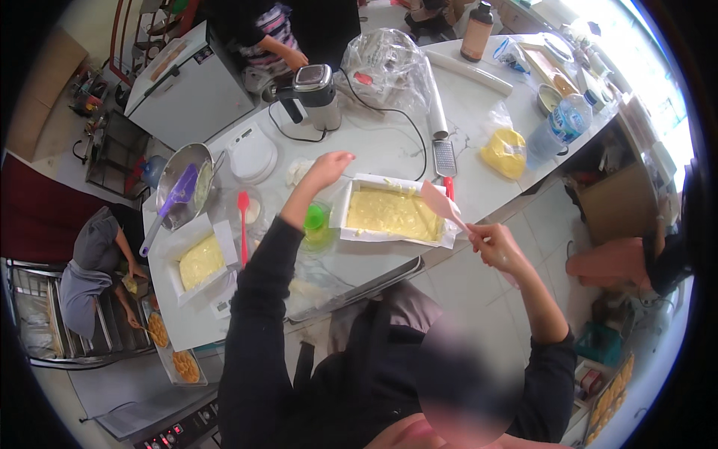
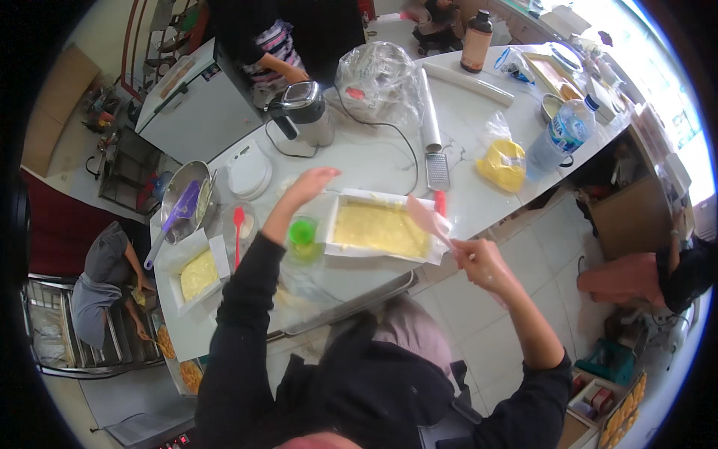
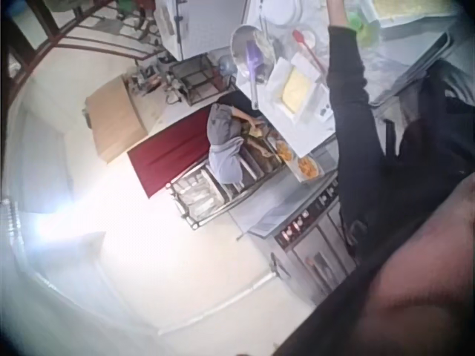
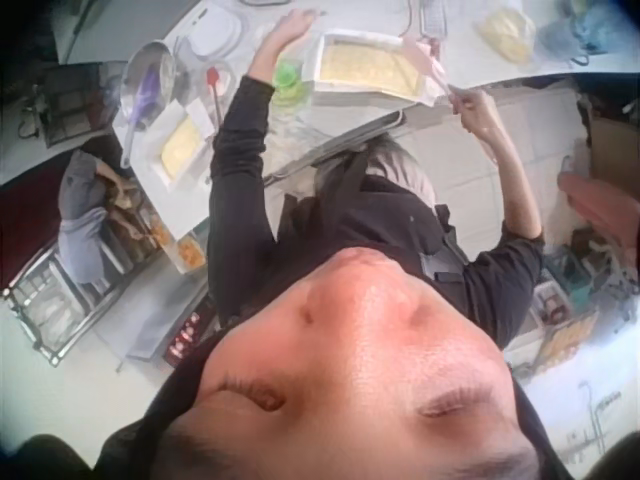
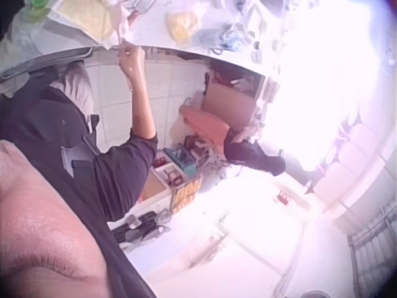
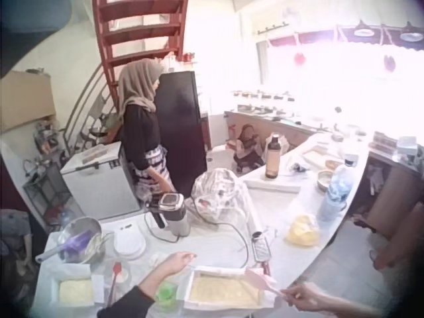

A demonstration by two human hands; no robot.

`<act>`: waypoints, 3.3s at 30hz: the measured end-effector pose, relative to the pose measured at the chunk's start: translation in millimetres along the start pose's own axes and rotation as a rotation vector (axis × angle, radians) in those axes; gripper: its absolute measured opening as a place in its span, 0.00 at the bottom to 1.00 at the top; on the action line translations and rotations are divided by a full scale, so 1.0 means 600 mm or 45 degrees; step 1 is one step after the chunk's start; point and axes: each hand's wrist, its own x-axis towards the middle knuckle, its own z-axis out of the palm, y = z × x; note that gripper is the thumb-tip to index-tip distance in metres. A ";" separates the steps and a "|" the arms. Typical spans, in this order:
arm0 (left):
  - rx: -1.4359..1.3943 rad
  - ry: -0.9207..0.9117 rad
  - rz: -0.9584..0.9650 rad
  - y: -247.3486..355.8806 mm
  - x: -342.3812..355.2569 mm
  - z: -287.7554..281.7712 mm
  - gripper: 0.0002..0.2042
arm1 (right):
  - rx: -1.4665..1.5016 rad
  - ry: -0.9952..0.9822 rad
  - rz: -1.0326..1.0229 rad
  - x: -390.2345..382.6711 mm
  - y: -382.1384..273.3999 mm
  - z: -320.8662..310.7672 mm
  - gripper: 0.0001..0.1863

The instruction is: The person scrapes batter from a small ladle into a parchment-lined loaf pan using a spatula, smooths the batter in the pan using spatulas, and adjusts the baking paper and pan by hand.

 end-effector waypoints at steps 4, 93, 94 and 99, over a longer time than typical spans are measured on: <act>0.447 -0.516 -0.120 0.009 0.119 0.029 0.18 | 0.032 -0.049 0.085 0.000 0.005 0.001 0.14; -2.309 0.673 -0.563 0.051 -0.260 0.310 0.12 | -0.620 0.112 -0.384 -0.079 0.035 0.081 0.18; -2.297 0.734 -0.538 0.060 -0.258 0.301 0.12 | -0.636 0.056 -0.384 -0.081 0.035 0.067 0.18; -2.148 0.847 -0.470 0.076 -0.259 0.278 0.13 | -0.635 -0.218 -0.444 -0.083 0.006 -0.019 0.17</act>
